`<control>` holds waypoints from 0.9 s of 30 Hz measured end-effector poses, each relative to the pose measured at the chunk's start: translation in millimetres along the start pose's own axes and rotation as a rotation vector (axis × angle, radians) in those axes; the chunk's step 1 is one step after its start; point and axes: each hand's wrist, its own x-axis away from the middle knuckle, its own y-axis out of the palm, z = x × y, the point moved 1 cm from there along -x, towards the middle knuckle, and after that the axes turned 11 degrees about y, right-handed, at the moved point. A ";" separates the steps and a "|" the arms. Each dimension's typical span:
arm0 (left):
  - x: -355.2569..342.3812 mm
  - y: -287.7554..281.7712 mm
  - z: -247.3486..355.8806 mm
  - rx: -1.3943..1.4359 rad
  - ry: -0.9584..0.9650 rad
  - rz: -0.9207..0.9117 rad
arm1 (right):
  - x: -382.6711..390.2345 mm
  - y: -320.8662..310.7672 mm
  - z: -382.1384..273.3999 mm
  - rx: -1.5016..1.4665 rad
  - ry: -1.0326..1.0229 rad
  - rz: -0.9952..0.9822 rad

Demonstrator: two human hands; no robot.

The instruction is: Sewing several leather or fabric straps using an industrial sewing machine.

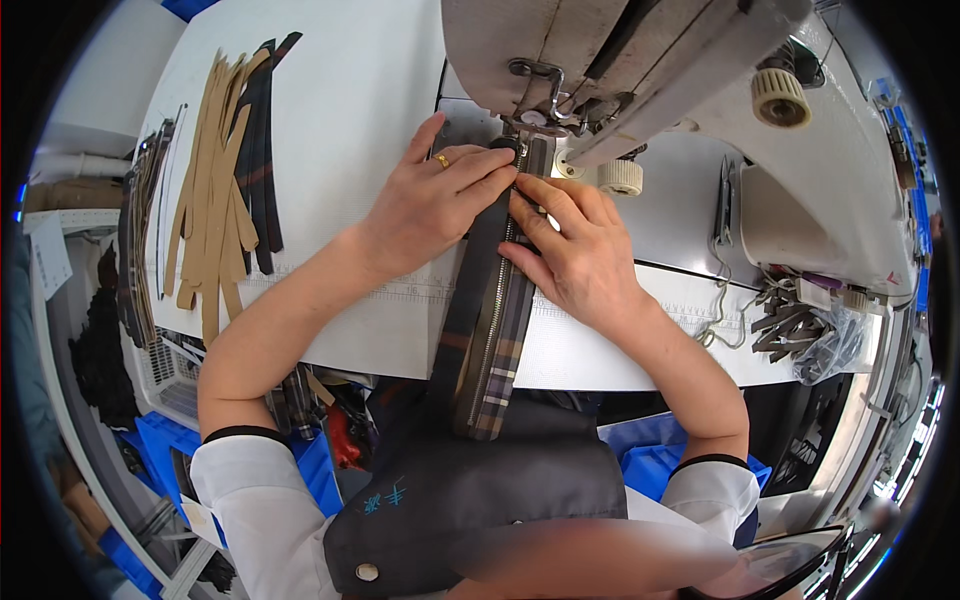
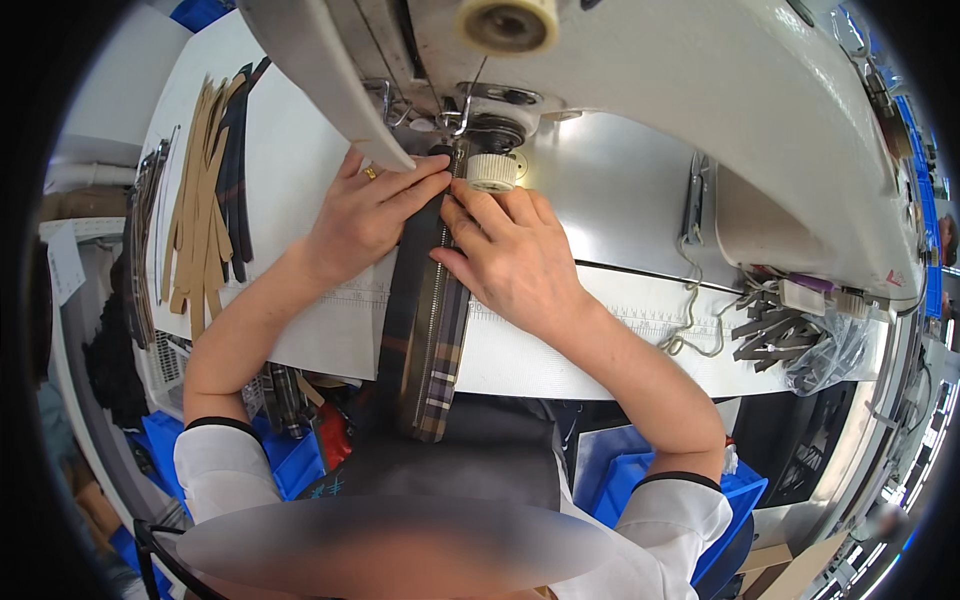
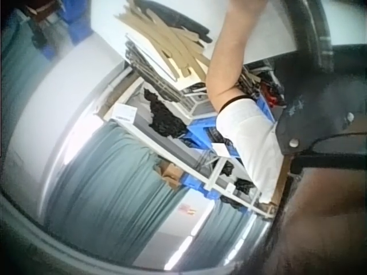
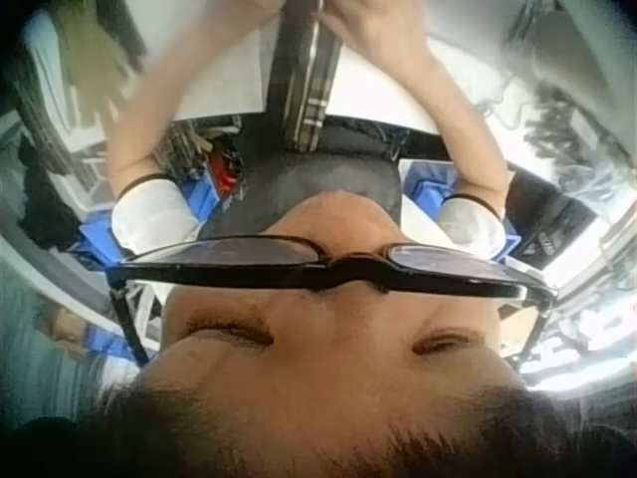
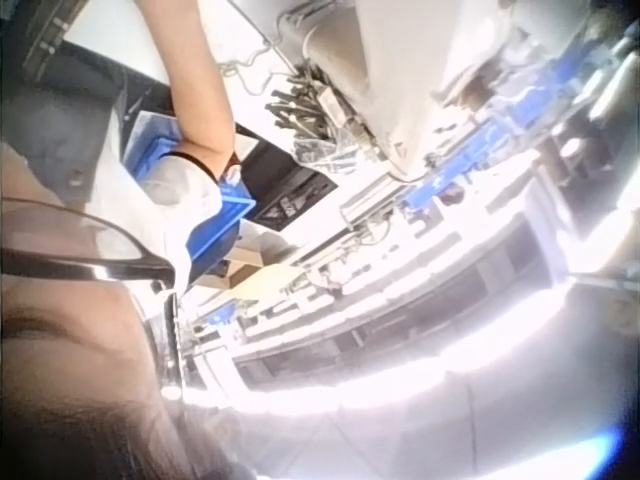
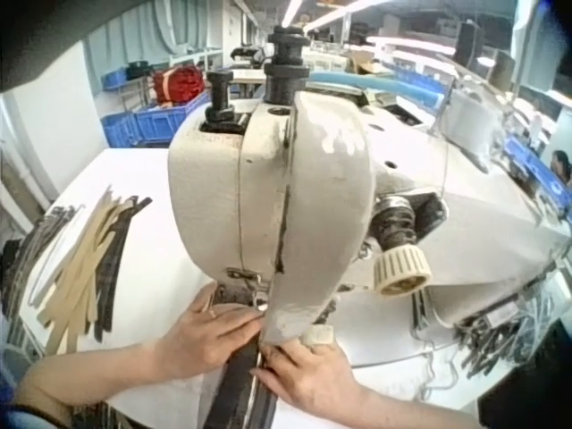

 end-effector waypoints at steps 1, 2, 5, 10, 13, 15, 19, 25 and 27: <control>-0.4 -1.5 0.5 -0.020 0.004 0.017 | -0.2 -0.1 -0.4 0.000 -0.002 -0.002; 0.1 -3.0 -0.9 -0.020 0.002 0.018 | -0.4 -0.1 -0.7 0.004 -0.002 0.007; 3.6 -4.1 -7.6 -0.067 0.006 0.040 | -1.0 0.4 -1.1 0.006 0.003 0.012; 5.7 -1.4 -8.1 -0.009 -0.035 -0.018 | -1.7 -0.6 -1.6 0.010 -0.001 0.009; 5.7 -1.5 -7.7 0.006 -0.051 -0.043 | -1.8 -0.5 -1.6 0.011 -0.006 0.011; 5.1 -2.0 -7.4 0.005 -0.052 -0.043 | -2.0 -1.0 -1.8 0.011 -0.002 0.002; 5.3 -2.4 -7.1 0.011 -0.063 -0.058 | -1.6 -1.2 -2.2 0.014 -0.003 0.001; 5.7 -2.8 -7.3 0.025 -0.069 -0.065 | -1.4 -1.2 -2.6 0.022 -0.011 -0.005; 5.2 -3.1 -7.4 0.029 -0.071 -0.066 | -1.0 -0.9 -2.4 0.026 -0.013 -0.005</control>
